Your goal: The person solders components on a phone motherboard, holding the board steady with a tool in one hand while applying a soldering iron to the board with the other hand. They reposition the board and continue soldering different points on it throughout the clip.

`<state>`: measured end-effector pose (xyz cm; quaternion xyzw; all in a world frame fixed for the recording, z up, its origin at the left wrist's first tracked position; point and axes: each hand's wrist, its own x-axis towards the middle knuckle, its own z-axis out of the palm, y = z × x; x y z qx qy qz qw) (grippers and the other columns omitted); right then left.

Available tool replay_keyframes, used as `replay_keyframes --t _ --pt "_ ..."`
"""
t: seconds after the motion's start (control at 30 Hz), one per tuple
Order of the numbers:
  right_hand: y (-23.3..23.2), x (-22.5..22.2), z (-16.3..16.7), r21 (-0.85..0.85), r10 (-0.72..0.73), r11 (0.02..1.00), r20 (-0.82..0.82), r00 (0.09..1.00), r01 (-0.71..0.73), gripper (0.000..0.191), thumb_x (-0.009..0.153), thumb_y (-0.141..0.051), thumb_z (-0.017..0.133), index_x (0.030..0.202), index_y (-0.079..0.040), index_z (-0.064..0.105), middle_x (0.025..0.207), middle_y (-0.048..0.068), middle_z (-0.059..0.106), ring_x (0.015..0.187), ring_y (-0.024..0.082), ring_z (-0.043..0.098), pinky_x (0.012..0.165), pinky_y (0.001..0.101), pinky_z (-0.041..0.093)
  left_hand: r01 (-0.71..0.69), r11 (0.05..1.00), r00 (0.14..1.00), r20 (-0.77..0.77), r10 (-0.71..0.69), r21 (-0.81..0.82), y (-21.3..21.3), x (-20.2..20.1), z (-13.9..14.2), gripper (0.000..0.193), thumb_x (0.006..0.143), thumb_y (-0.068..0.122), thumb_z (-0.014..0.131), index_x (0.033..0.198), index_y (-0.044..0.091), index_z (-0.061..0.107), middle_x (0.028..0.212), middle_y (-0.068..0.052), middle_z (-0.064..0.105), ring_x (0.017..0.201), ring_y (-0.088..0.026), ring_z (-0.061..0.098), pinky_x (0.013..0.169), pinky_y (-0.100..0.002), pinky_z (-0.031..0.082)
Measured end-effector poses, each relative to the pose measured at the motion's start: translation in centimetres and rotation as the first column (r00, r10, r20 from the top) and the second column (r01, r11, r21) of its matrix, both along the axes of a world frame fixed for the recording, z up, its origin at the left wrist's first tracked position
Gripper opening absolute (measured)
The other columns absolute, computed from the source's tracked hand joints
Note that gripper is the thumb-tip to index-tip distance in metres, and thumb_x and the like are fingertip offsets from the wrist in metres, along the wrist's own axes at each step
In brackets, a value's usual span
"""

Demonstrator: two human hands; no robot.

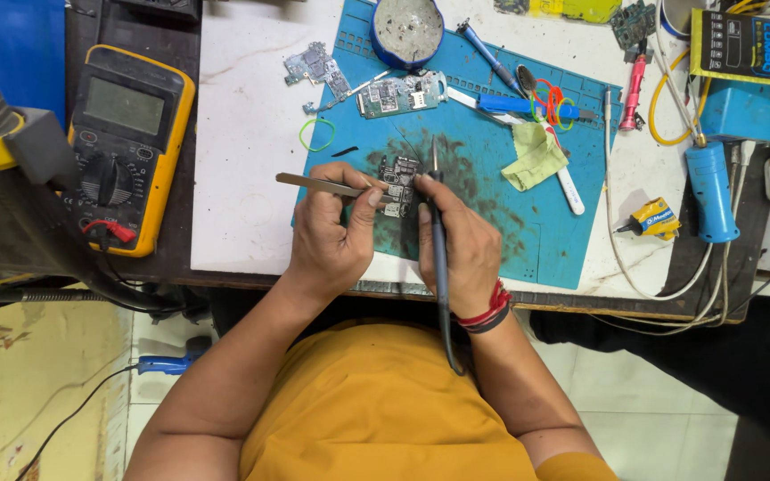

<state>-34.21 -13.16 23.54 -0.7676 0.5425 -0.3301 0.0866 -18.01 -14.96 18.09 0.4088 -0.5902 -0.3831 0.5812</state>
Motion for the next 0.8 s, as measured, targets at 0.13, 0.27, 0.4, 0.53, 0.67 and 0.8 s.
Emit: replay_keyframes --t 0.13,0.27,0.4,0.53,0.67,0.8 --pt "0.3 -0.7 -1.2 0.043 -0.107 0.994 0.114 0.988 0.102 0.031 0.104 -0.005 0.064 0.133 0.003 0.059 0.106 0.014 0.078 0.09 0.025 0.077 0.077 0.0336 0.059 0.014 1.0 0.999 -0.043 -0.014 0.009 -0.1 -0.2 -0.5 0.017 0.108 -0.001 0.059 0.117 0.0 0.044 0.109 -0.016 0.062 0.094 -0.021 0.074 0.078 -0.031 0.066" --pt "1.2 -1.6 -2.0 0.047 -0.124 0.992 0.288 0.949 0.115 0.021 0.107 -0.01 0.063 0.124 0.002 0.063 0.095 0.013 0.075 0.084 0.02 0.075 0.076 0.0297 0.056 0.007 0.999 1.0 0.003 -0.008 0.044 0.0 -0.2 -0.5 0.019 0.106 -0.001 0.062 0.116 0.0 0.046 0.103 -0.014 0.07 0.083 -0.017 0.074 0.073 -0.029 0.062" --pt "1.5 -2.3 -2.0 0.046 -0.121 0.993 0.318 0.94 0.112 0.015 0.107 -0.013 0.063 0.111 0.001 0.066 0.083 0.009 0.067 0.072 0.019 0.065 0.068 0.0293 0.048 0.037 0.994 0.999 -0.036 -0.034 0.1 0.0 -0.2 -0.1 0.017 0.105 -0.002 0.062 0.115 0.001 0.049 0.104 -0.014 0.075 0.084 -0.015 0.075 0.071 -0.026 0.062" --pt "1.3 -3.0 -1.8 0.043 -0.106 0.994 0.27 0.957 0.098 0.015 0.101 -0.015 0.065 0.101 0.0 0.064 0.078 0.009 0.06 0.064 0.019 0.055 0.062 0.032 0.04 0.029 0.992 0.999 0.029 -0.032 0.123 -0.2 -0.3 0.3 0.015 0.103 -0.002 0.065 0.11 0.002 0.053 0.103 -0.012 0.077 0.078 -0.013 0.074 0.067 -0.025 0.06" --pt "0.9 -3.0 -1.7 0.044 -0.066 0.997 0.31 0.948 0.055 0.016 0.099 -0.016 0.066 0.098 0.0 0.062 0.079 0.009 0.061 0.062 0.019 0.054 0.061 0.0317 0.041 0.023 0.991 0.997 0.065 -0.031 0.131 -0.8 -0.5 0.7 0.014 0.102 -0.001 0.066 0.109 0.003 0.054 0.102 -0.01 0.077 0.079 -0.013 0.075 0.067 -0.026 0.061" --pt "0.4 -2.9 -1.3 0.045 -0.068 0.997 0.283 0.957 0.058 0.015 0.098 -0.015 0.066 0.097 -0.001 0.062 0.079 0.009 0.061 0.062 0.019 0.054 0.061 0.032 0.04 -0.003 0.992 0.985 0.169 -0.018 0.126 -1.2 -0.5 1.1 0.015 0.101 0.002 0.068 0.108 0.004 0.055 0.097 -0.008 0.076 0.075 -0.014 0.075 0.063 -0.027 0.058"
